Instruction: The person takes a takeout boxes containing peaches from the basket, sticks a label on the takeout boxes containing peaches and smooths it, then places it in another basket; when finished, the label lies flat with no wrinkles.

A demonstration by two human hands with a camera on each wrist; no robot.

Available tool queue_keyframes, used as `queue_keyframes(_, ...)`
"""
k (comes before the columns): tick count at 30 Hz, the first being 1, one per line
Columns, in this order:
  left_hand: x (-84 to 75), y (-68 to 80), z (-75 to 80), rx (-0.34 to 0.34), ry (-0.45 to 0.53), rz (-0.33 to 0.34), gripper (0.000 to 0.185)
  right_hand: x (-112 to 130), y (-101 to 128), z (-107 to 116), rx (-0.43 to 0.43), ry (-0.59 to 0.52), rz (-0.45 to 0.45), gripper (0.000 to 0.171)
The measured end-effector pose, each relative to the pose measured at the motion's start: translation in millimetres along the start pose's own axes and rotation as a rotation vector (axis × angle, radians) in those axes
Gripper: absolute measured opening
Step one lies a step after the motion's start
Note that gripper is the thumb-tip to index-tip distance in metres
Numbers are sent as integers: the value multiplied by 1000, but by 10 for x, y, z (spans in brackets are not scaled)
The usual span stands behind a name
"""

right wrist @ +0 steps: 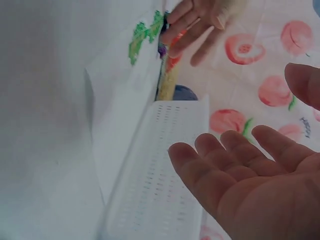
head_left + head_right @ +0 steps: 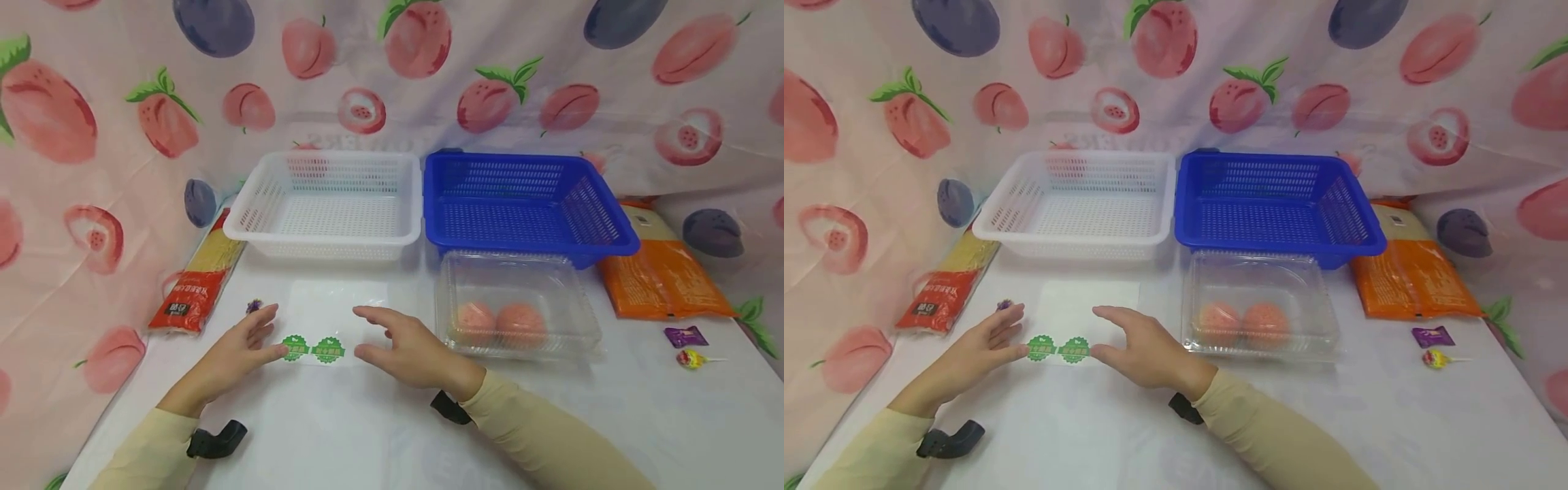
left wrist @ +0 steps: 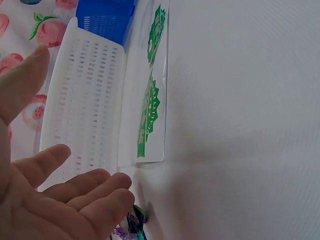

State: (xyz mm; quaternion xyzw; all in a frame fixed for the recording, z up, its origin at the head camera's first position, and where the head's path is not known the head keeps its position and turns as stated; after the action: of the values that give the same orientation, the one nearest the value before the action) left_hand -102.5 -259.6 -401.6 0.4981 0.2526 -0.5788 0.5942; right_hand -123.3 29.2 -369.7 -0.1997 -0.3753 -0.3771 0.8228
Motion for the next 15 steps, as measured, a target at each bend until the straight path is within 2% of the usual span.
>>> queue_keyframes(5,-2,-19,-18,23,22,31,92,-70,-69,-141,59,54,-57,59)
queue_keyframes(10,-14,-28,-60,37,47,30,94,-143,-92,-257,120,91,-119,61)
queue_keyframes(15,-13,-48,-66,19,33,35,91,-186,-109,-298,122,118,-149,63)
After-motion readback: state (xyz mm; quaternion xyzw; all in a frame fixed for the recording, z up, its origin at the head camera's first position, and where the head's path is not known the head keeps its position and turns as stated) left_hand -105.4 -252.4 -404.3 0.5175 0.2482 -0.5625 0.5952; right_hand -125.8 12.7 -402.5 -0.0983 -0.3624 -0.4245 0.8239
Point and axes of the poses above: each hand's wrist, its own y-axis away from the middle knuckle, its own z-axis out of the back of the hand, x = y × z, the point moved 3 cm from there along -y, towards the middle knuckle, and after that the axes turned 8 degrees about y, right-handed, at the moved point
